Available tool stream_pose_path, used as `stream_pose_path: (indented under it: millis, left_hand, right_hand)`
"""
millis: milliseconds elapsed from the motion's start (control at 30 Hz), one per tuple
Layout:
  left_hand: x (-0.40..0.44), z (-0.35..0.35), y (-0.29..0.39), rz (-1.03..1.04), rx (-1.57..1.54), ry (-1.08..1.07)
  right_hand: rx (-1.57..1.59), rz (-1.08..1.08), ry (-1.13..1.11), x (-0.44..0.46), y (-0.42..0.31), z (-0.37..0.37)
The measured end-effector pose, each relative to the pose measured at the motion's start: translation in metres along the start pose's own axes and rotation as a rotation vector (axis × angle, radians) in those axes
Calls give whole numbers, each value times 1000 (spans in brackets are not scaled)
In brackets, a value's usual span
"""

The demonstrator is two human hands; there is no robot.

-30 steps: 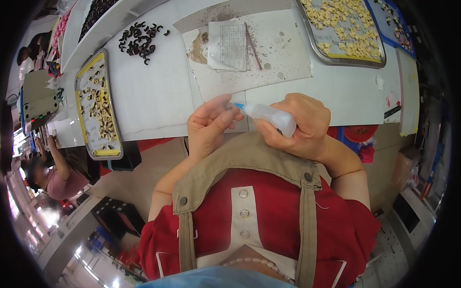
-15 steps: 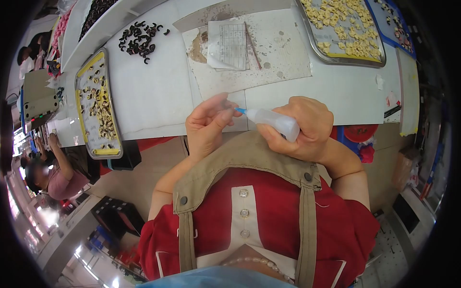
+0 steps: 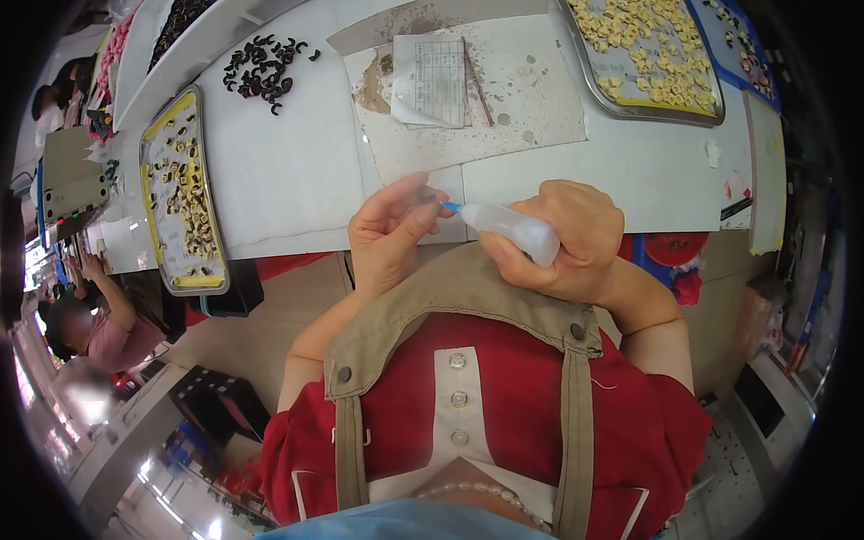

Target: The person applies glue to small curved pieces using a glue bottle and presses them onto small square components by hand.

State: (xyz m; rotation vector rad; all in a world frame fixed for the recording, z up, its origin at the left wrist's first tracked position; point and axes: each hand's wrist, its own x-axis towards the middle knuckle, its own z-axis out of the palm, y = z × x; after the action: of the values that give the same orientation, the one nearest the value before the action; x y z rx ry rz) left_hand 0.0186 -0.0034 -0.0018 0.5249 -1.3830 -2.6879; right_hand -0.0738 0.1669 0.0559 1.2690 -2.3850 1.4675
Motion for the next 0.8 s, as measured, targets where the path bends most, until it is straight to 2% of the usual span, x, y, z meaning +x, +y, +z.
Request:
stream_pose_path:
  millis: [400, 500, 600, 667, 767, 800]
  left_hand:
    - [2, 2, -3, 11, -6, 4]
    - [3, 2, -2, 13, -9, 7]
    - [3, 2, 2, 49, 40, 35]
    - [5, 3, 4, 128, 77, 61]
    - [12, -1, 20, 299, 218, -24]
    - [13, -3, 26, 306, 238, -51]
  right_hand:
    - [-12, 12, 47, -1, 7, -5]
    - [86, 189, 114, -2, 14, -5]
    - [296, 386, 346, 16, 38, 11]
    - [345, 565, 199, 23, 67, 14]
    - [-26, 536, 67, 37, 86, 20]
    - [-92, 447, 55, 36, 88, 19]
